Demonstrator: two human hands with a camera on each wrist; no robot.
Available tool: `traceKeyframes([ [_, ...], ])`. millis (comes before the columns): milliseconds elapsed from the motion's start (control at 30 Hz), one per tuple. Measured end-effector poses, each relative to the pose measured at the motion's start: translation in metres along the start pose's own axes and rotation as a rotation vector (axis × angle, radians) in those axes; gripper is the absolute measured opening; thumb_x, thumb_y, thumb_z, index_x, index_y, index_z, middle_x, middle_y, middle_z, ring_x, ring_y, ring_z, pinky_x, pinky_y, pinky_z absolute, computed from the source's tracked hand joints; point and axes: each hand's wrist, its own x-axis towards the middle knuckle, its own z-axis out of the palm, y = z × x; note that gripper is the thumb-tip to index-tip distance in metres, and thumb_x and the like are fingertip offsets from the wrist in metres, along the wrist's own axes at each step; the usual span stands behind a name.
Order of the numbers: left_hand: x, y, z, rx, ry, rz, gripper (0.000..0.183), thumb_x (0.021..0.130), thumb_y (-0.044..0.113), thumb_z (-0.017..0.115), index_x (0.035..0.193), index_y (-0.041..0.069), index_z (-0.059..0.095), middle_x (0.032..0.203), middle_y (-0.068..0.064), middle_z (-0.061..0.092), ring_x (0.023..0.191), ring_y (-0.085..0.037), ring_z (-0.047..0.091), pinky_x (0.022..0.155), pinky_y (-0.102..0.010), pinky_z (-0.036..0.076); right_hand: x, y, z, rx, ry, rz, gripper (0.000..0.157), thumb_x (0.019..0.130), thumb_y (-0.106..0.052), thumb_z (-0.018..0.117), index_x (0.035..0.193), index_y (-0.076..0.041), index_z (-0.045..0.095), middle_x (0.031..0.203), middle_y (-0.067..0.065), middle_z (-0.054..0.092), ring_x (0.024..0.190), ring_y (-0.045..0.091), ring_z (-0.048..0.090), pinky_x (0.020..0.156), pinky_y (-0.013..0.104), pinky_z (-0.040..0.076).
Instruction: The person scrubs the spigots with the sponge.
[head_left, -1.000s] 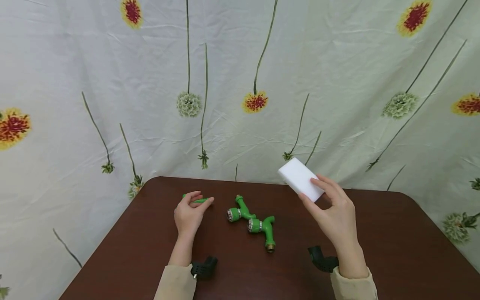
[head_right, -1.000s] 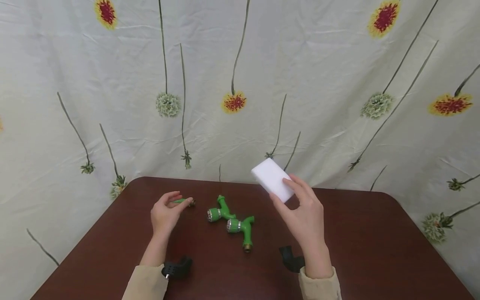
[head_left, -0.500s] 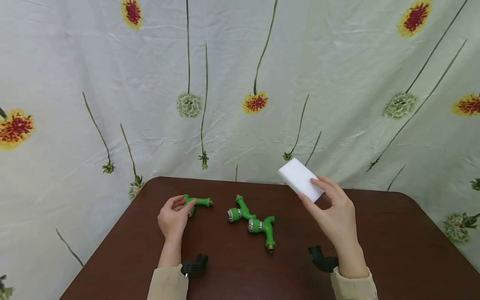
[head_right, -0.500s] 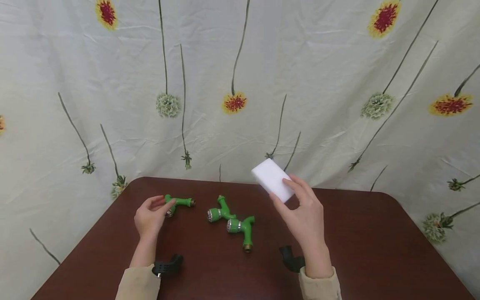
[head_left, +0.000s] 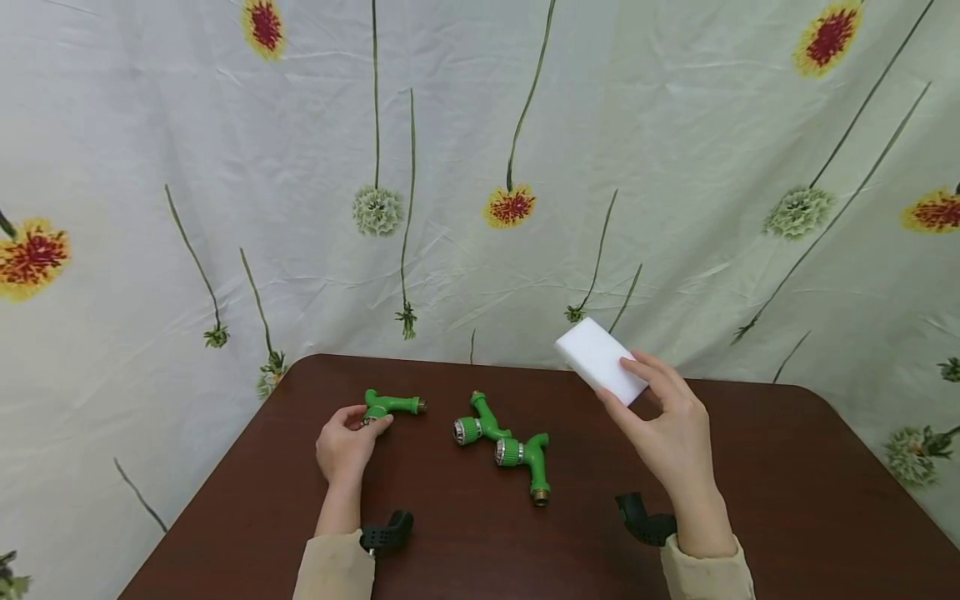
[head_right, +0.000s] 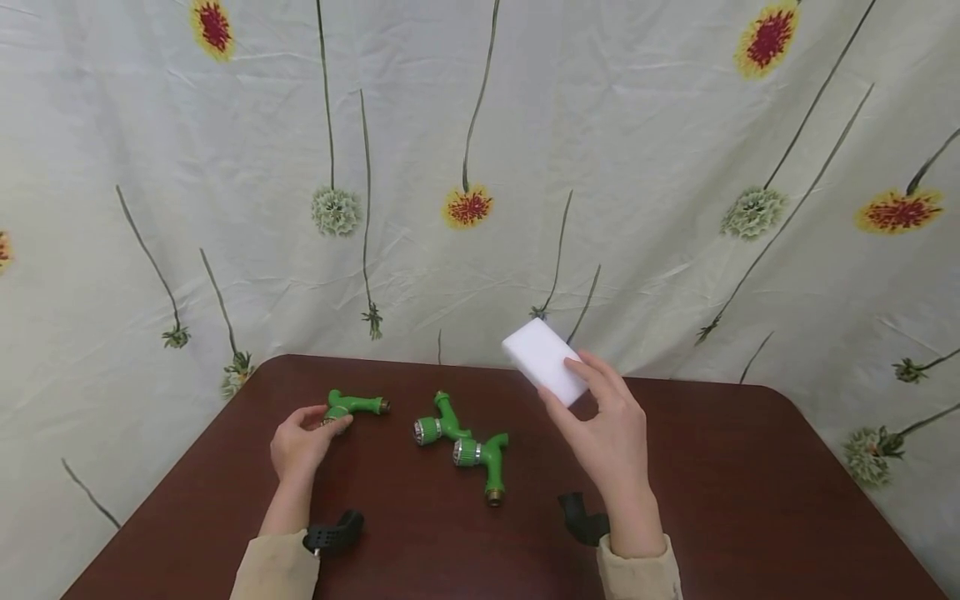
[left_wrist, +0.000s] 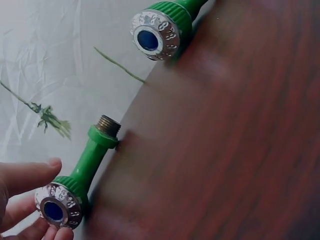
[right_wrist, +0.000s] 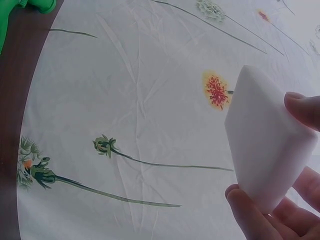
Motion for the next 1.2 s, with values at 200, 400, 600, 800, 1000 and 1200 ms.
traceKeyframes([
  [200, -0.002, 0.001, -0.001, 0.055, -0.014, -0.029, 0.050, 0.075, 0.026, 0.078, 0.114, -0.001, 0.062, 0.108, -0.022, 0.063, 0.098, -0.036, 0.054, 0.086, -0.051, 0.040, 0.000, 0.000, 0.000, -0.003, -0.002, 0.001, 0.042, 0.070, -0.014, 0.084, 0.109, -0.008, 0.070, 0.121, 0.003, 0.061, 0.106, 0.019, 0.058, 0.078, 0.012, 0.044],
  [400, -0.001, 0.003, 0.000, 0.084, 0.013, -0.006, 0.047, 0.077, 0.026, 0.076, 0.113, -0.002, 0.064, 0.104, -0.022, 0.065, 0.095, -0.036, 0.058, 0.084, -0.050, 0.041, 0.000, -0.001, 0.000, -0.004, -0.007, 0.006, 0.042, 0.070, -0.015, 0.083, 0.109, -0.008, 0.070, 0.122, 0.003, 0.061, 0.106, 0.019, 0.058, 0.078, 0.007, 0.041],
  [600, 0.000, 0.008, 0.003, 0.028, 0.074, 0.114, 0.045, 0.079, 0.022, 0.075, 0.115, -0.001, 0.064, 0.103, -0.023, 0.065, 0.094, -0.035, 0.061, 0.086, -0.050, 0.040, 0.000, -0.001, -0.001, -0.008, -0.012, 0.008, 0.042, 0.070, -0.015, 0.083, 0.109, -0.008, 0.070, 0.122, 0.003, 0.061, 0.106, 0.019, 0.058, 0.078, 0.006, 0.040],
  [800, 0.000, 0.025, 0.002, -0.156, 0.021, 0.193, 0.046, 0.080, 0.015, 0.076, 0.120, 0.000, 0.061, 0.112, -0.021, 0.062, 0.097, -0.033, 0.064, 0.082, -0.038, 0.052, 0.000, -0.001, -0.001, -0.014, -0.016, 0.005, 0.043, 0.070, -0.014, 0.084, 0.109, -0.007, 0.070, 0.122, 0.003, 0.061, 0.106, 0.020, 0.058, 0.078, 0.005, 0.040],
  [1000, -0.010, 0.055, 0.001, -0.325, -0.123, 0.256, 0.043, 0.078, 0.011, 0.078, 0.117, 0.001, 0.063, 0.112, -0.019, 0.063, 0.099, -0.031, 0.063, 0.072, -0.011, 0.049, 0.000, -0.002, 0.000, -0.024, -0.029, 0.011, 0.043, 0.070, -0.016, 0.084, 0.110, -0.008, 0.070, 0.123, 0.001, 0.060, 0.107, 0.020, 0.058, 0.078, 0.007, 0.041],
  [1200, -0.029, 0.079, 0.011, -0.399, -0.191, 0.347, 0.041, 0.076, 0.011, 0.079, 0.114, 0.003, 0.066, 0.107, -0.016, 0.065, 0.096, -0.027, 0.065, 0.075, -0.022, 0.053, -0.001, -0.003, 0.001, -0.003, -0.033, 0.016, 0.043, 0.070, -0.015, 0.084, 0.110, -0.009, 0.070, 0.123, 0.001, 0.060, 0.107, 0.019, 0.058, 0.079, 0.006, 0.040],
])
